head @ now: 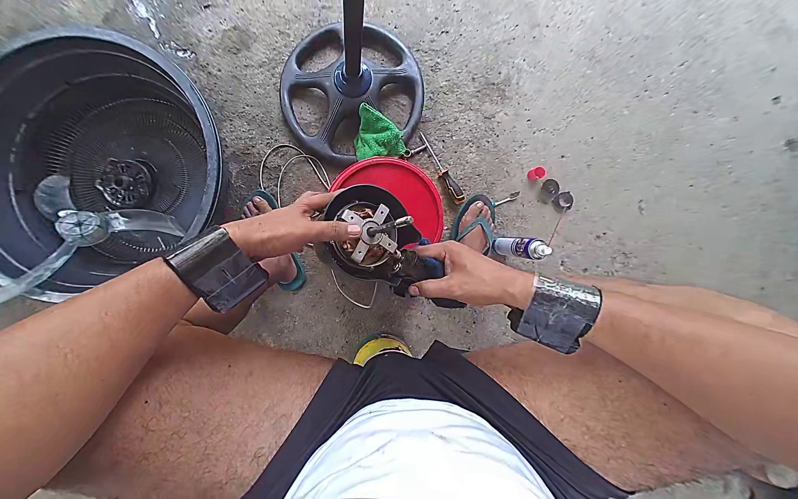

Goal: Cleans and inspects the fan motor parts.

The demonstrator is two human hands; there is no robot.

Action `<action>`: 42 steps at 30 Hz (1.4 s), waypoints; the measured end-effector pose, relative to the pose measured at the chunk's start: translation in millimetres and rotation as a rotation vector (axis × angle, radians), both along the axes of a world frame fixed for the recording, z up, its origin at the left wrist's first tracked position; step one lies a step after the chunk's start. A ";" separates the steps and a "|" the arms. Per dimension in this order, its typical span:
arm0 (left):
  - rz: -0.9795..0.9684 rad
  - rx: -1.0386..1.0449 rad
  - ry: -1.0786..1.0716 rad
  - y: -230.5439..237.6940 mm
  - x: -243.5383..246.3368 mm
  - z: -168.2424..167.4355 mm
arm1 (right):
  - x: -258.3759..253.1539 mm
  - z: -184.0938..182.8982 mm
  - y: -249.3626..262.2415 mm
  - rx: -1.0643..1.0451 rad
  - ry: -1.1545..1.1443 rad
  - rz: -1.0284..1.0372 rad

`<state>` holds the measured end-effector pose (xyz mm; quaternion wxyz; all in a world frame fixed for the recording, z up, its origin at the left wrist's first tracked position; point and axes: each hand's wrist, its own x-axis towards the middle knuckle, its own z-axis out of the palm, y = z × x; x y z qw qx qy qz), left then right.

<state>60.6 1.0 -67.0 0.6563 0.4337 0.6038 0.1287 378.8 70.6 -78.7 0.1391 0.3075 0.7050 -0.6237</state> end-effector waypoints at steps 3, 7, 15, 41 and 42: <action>0.218 -0.079 -0.138 -16.6 5.2 -11.2 | 5.6 -4.4 -3.8 0.002 0.012 0.009; 0.395 -0.078 -0.264 -34.7 13.5 -18.7 | 6.5 2.8 -7.3 0.046 -0.034 0.025; 0.461 -0.010 -0.762 -40.6 3.7 -18.7 | -11.5 39.7 -5.8 0.248 -0.042 0.100; 0.556 0.196 -0.213 -9.8 11.7 19.3 | -7.8 18.2 2.6 0.354 0.051 -0.049; 0.549 0.190 -0.108 -7.7 14.0 20.2 | -7.5 12.0 7.7 0.333 0.026 -0.063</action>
